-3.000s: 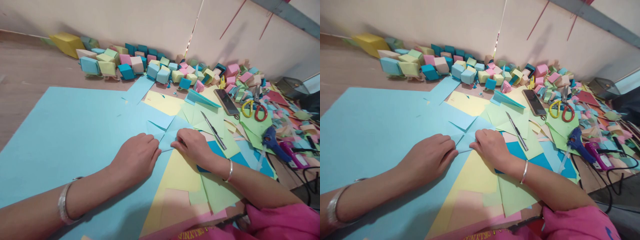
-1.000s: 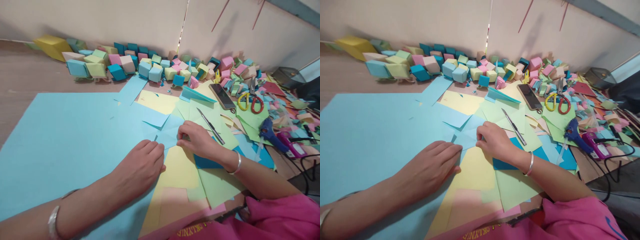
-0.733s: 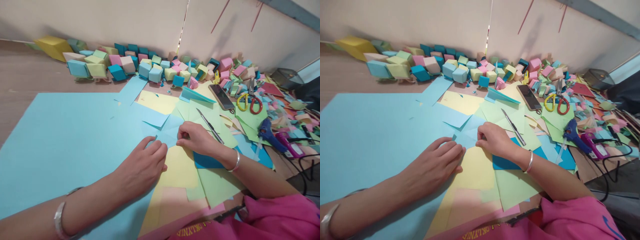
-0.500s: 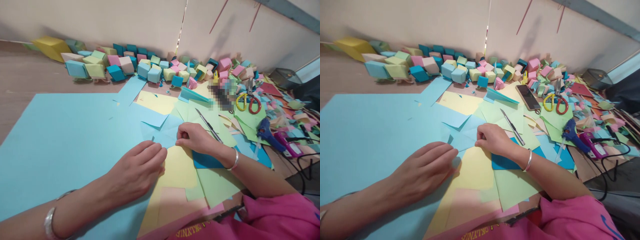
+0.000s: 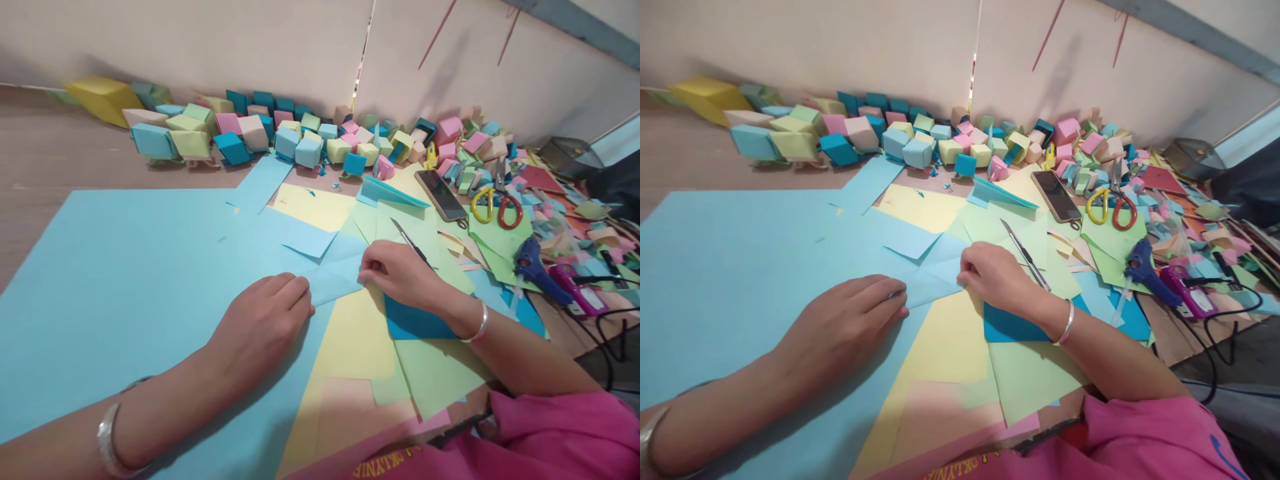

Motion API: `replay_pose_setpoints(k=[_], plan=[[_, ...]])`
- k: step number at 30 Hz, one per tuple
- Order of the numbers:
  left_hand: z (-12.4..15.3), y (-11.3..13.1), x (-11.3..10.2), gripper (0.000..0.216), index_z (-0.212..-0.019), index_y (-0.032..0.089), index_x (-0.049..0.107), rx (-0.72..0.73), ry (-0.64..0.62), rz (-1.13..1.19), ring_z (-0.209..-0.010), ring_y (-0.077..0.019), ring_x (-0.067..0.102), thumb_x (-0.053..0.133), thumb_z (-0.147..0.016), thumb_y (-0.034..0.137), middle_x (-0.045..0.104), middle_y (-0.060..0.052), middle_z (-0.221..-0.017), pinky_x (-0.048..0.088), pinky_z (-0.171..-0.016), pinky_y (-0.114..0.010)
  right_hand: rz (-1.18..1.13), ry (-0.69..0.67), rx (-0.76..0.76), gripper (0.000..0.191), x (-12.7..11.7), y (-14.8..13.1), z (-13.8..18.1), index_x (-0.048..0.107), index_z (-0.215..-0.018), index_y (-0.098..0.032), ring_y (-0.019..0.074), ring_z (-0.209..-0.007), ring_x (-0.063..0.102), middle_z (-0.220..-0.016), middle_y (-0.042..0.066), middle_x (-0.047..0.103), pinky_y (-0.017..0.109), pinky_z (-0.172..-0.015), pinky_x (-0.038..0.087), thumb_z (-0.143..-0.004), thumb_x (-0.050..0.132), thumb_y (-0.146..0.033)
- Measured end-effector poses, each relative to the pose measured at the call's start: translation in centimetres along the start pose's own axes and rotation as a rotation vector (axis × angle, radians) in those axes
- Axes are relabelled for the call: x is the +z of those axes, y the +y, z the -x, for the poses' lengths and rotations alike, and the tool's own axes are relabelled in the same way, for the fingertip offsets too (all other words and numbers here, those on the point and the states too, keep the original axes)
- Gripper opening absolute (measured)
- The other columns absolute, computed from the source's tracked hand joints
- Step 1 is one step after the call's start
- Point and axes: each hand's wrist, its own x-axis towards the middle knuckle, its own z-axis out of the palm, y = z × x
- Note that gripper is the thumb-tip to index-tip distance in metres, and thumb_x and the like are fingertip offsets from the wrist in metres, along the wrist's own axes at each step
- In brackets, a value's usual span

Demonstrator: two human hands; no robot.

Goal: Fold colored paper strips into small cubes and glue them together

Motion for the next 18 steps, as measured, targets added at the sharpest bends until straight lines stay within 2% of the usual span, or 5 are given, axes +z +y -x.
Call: replay_pose_setpoints(k=[2,4,8,12,18], plan=[[0.1,0.1,-0.3,0.025,-0.075,0.014,0.063,-0.022,-0.023,0.012,-0.079,-0.0226,0.059,0.043,-0.089,0.006,0.064,-0.01,-0.081,0.052,-0.068,-0.039,0.158,0.205,-0.021,0.012,-0.1,0.6,0.1,0.064,-0.086,-0.015,0.0179,-0.079,0.053,-0.085,0.006,0.06,0.029,-0.067,0.037,-0.086,0.054,-0.009],[0.1,0.2,-0.6,0.026,-0.075,0.015,0.062,-0.063,-0.049,-0.001,-0.077,-0.0226,0.058,0.042,-0.084,0.001,0.063,-0.01,-0.082,0.052,-0.068,-0.039,0.329,0.319,-0.042,0.027,0.0,1.2,0.0,0.064,-0.105,-0.014,0.0222,-0.087,0.052,-0.094,0.011,0.06,0.032,-0.069,0.036,-0.086,0.046,-0.005],[-0.1,0.1,-0.9,0.032,-0.079,0.014,0.063,-0.156,-0.111,-0.137,-0.077,-0.0257,0.057,0.039,-0.073,-0.007,0.063,-0.013,-0.084,0.05,-0.062,-0.04,0.465,0.227,-0.156,0.051,0.8,2.2,-0.4,0.053,-0.13,-0.017,0.0234,-0.083,0.05,-0.095,0.011,0.061,0.034,-0.07,0.034,-0.083,0.043,0.0],[-0.4,-0.4,-0.8,0.03,-0.077,0.015,0.062,-0.212,-0.184,-0.209,-0.072,-0.0251,0.056,0.04,-0.072,-0.006,0.061,-0.014,-0.086,0.047,-0.059,-0.04,0.436,0.207,-0.184,0.049,1.6,2.3,-0.5,0.053,-0.132,-0.018,0.0222,-0.083,0.05,-0.093,0.01,0.063,0.034,-0.071,0.034,-0.087,0.041,-0.002],[-0.8,-1.2,-0.6,0.02,-0.08,0.014,0.058,-0.278,-0.145,-0.176,-0.08,-0.0277,0.056,0.05,-0.09,0.029,0.058,-0.014,-0.088,0.05,-0.071,-0.044,0.241,0.208,-0.292,0.045,2.1,1.0,-0.4,0.061,-0.126,-0.018,0.0187,-0.08,0.051,-0.088,0.009,0.064,0.032,-0.07,0.038,-0.093,0.034,-0.004]])
